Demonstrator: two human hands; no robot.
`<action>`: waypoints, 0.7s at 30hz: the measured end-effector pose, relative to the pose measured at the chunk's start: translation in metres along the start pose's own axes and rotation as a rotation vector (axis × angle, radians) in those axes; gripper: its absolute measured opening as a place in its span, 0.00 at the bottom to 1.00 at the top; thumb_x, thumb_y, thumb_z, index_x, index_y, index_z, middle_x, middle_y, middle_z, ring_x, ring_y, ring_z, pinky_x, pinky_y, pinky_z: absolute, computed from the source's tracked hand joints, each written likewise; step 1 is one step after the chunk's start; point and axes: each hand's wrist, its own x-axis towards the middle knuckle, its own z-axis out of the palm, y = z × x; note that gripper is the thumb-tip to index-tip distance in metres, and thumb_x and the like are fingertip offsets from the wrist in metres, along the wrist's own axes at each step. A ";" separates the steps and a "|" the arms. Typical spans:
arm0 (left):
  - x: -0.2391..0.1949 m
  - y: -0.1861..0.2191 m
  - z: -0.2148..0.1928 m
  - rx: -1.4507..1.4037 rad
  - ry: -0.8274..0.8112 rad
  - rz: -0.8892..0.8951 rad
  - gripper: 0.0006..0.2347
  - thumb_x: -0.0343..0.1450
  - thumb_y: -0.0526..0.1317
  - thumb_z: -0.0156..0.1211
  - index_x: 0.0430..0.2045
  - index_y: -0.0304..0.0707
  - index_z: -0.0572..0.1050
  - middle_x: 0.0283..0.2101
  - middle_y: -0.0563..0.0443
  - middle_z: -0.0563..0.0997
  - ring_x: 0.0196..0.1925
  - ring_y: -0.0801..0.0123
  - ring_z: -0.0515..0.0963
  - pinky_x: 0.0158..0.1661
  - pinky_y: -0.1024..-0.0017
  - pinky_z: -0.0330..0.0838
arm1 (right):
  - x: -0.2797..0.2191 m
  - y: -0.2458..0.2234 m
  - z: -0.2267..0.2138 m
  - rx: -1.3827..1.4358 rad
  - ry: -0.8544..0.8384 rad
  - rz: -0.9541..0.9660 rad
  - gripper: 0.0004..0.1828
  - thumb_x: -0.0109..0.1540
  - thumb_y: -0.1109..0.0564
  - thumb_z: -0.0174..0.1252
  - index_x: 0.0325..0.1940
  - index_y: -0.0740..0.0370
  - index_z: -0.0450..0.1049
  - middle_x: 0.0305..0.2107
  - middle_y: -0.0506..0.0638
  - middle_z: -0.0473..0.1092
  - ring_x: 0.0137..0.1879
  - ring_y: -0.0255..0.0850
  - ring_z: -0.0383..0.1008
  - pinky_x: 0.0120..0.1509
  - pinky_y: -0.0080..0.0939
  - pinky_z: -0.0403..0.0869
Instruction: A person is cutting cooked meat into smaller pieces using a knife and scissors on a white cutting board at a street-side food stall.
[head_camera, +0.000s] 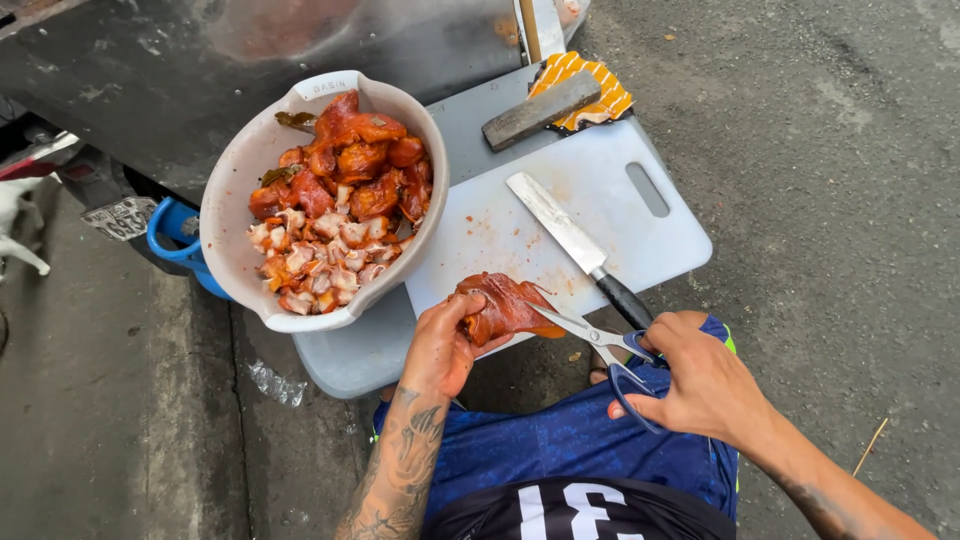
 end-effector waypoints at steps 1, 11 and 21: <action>-0.002 0.001 0.001 0.022 -0.028 -0.003 0.04 0.67 0.34 0.61 0.30 0.30 0.77 0.34 0.42 0.82 0.40 0.53 0.84 0.43 0.42 0.84 | 0.002 0.003 0.002 -0.006 -0.014 -0.027 0.43 0.40 0.16 0.70 0.33 0.51 0.68 0.32 0.43 0.68 0.42 0.46 0.73 0.41 0.54 0.71; 0.033 -0.019 -0.031 -0.010 -0.194 0.208 0.14 0.62 0.26 0.61 0.41 0.21 0.75 0.31 0.36 0.78 0.34 0.55 0.83 0.32 0.58 0.82 | 0.019 0.026 0.024 0.248 0.177 0.003 0.25 0.47 0.41 0.76 0.31 0.55 0.69 0.20 0.51 0.64 0.31 0.55 0.73 0.37 0.51 0.73; 0.029 0.000 -0.035 0.236 -0.404 0.235 0.24 0.55 0.31 0.58 0.48 0.26 0.77 0.32 0.48 0.83 0.31 0.66 0.80 0.36 0.68 0.71 | 0.008 0.004 -0.001 -0.128 0.487 -0.612 0.38 0.59 0.21 0.49 0.34 0.61 0.65 0.31 0.54 0.61 0.29 0.53 0.63 0.43 0.54 0.64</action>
